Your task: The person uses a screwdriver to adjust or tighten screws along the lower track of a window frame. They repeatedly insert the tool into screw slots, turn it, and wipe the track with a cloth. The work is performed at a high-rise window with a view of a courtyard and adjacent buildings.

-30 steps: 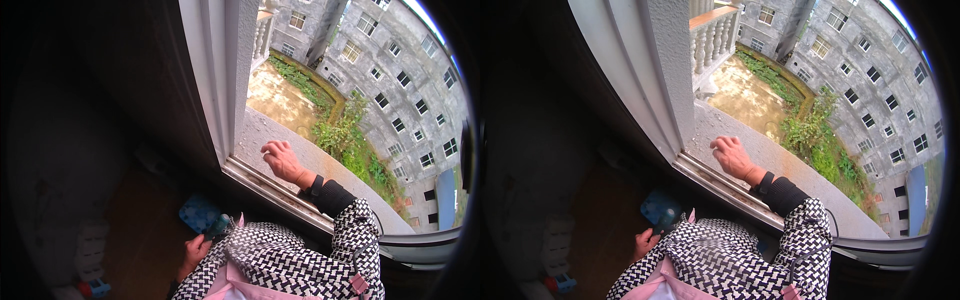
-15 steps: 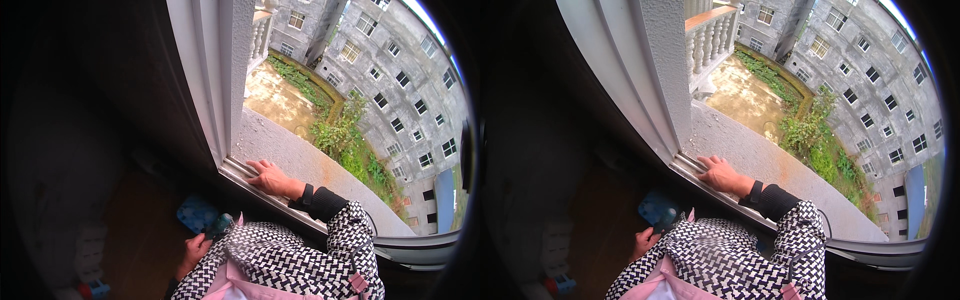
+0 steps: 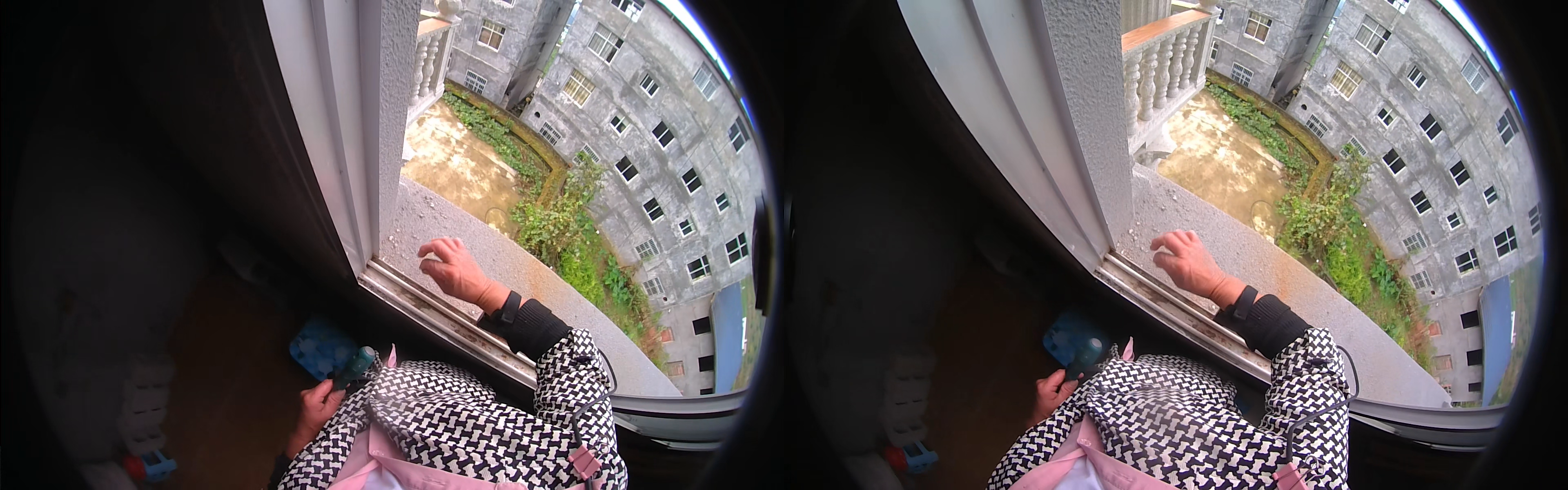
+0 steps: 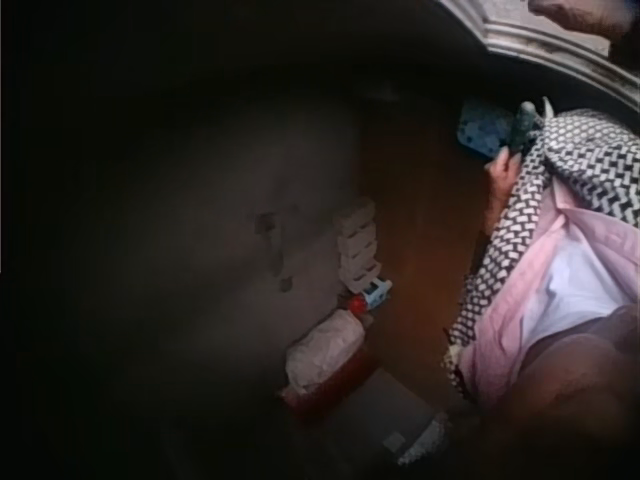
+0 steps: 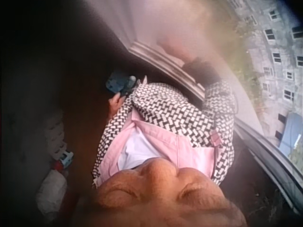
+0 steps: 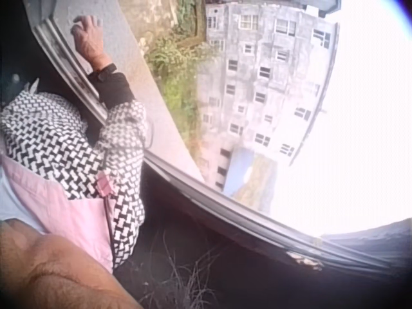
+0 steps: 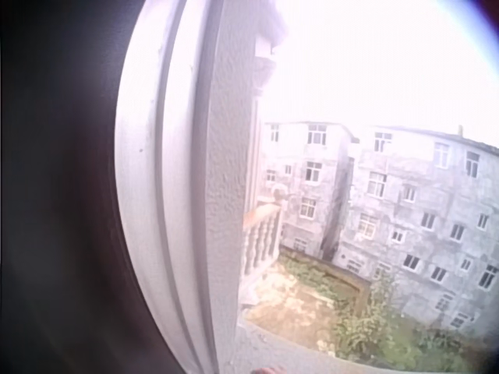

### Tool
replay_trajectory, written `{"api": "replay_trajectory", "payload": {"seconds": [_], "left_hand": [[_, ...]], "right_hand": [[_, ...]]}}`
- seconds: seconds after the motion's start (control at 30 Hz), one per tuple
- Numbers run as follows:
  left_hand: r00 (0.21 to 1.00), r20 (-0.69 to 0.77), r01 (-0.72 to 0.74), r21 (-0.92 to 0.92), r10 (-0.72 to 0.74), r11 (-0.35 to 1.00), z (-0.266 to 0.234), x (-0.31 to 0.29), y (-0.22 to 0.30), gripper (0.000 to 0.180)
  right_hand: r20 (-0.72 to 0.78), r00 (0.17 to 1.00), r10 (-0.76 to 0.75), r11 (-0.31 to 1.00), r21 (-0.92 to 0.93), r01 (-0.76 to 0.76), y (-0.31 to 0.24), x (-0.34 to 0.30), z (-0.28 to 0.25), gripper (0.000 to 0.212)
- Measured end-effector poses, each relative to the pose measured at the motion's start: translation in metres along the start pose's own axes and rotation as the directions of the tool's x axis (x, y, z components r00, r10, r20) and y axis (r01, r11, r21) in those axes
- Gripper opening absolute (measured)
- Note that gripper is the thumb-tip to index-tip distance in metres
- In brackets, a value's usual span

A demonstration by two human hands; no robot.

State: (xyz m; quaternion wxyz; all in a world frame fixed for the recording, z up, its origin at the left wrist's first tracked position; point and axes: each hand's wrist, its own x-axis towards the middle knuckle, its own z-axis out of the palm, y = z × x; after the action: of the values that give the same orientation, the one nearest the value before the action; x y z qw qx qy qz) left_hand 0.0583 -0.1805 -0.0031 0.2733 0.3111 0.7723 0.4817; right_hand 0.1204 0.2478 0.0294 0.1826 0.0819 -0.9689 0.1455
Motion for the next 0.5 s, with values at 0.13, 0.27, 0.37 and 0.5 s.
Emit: {"api": "replay_trajectory", "payload": {"seconds": [0.13,0.27,0.37,0.5], "left_hand": [[1.000,0.013,-0.019,0.036,0.019,0.999,0.001,0.001,-0.011,0.019],[1.000,0.013,0.013,-0.025,-0.013,1.000,0.006,0.004,-0.020,0.021],[0.999,0.034,0.025,-0.009,-0.024,1.000,0.003,0.004,-0.014,0.021],[0.999,0.033,0.010,0.005,-0.011,1.000,0.000,0.002,-0.004,0.020]], "right_hand": [[-0.066,0.909,0.411,0.839,-0.362,-0.405,0.038,0.001,-0.026,0.036],[0.283,0.959,0.004,0.995,0.098,-0.034,0.009,-0.026,0.000,0.047],[0.378,0.925,0.028,1.000,-0.021,-0.022,-0.023,-0.028,0.019,0.039],[0.295,0.953,0.074,0.987,-0.159,-0.028,-0.051,-0.017,0.019,0.025]]}}
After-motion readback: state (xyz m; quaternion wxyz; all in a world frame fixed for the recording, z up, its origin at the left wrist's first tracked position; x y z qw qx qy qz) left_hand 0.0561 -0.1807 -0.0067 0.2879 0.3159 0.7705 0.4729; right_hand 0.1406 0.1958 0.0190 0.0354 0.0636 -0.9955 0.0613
